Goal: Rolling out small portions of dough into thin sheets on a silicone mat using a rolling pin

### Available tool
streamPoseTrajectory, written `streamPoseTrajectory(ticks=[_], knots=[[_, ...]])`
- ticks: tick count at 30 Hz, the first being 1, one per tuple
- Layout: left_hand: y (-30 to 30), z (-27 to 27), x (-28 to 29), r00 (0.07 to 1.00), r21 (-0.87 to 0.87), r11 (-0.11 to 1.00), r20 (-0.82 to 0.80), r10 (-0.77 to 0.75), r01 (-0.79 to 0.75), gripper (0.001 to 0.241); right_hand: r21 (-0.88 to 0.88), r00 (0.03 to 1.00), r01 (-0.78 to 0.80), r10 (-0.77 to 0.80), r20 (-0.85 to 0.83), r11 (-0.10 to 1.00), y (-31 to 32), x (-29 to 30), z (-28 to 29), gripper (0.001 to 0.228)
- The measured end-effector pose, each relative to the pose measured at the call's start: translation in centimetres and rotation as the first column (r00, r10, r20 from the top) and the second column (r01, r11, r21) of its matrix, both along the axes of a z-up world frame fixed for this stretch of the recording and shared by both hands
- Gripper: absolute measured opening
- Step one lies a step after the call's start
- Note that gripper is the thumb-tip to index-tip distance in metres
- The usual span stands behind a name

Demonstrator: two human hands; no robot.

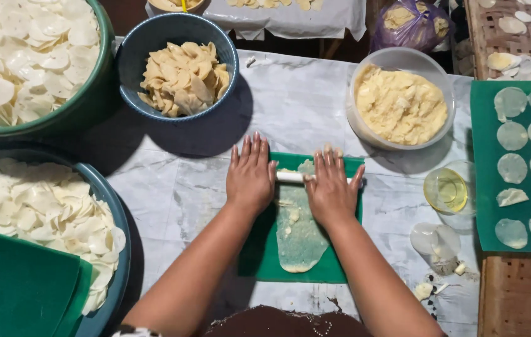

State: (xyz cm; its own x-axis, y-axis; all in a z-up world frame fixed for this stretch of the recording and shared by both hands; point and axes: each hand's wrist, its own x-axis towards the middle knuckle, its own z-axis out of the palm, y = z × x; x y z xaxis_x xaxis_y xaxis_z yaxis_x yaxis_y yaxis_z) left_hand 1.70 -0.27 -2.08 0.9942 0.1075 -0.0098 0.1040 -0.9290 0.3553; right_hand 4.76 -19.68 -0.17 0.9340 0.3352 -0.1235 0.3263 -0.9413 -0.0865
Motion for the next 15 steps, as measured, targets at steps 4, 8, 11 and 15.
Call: streamPoseTrajectory(ticks=[4,8,11,15], knots=[[1.0,0.6,4.2,0.995,0.022,0.999,-0.094,0.035,-0.033,0.069,0.021,0.998,0.058,-0.057,-0.040,0.998,0.8,4.4,-0.1,0.070],[0.2,2.0,1.1,1.000,0.040,0.999,-0.009,-0.003,0.003,0.071,0.073,0.999,0.022,-0.024,0.031,0.997,-0.7,0.9,-0.3,0.076],[-0.2,1.7,-2.8,0.999,0.013,1.000,-0.050,-0.008,0.009,0.068,0.091,1.000,-0.029,0.028,0.010,0.995,-2.1,-3.8,-0.3,0.078],[0.3,1.0,-0.8,0.999,0.023,1.000,-0.031,-0.015,0.015,0.067,0.060,1.000,-0.015,0.015,-0.008,0.998,-1.2,-1.0,-0.4,0.079]])
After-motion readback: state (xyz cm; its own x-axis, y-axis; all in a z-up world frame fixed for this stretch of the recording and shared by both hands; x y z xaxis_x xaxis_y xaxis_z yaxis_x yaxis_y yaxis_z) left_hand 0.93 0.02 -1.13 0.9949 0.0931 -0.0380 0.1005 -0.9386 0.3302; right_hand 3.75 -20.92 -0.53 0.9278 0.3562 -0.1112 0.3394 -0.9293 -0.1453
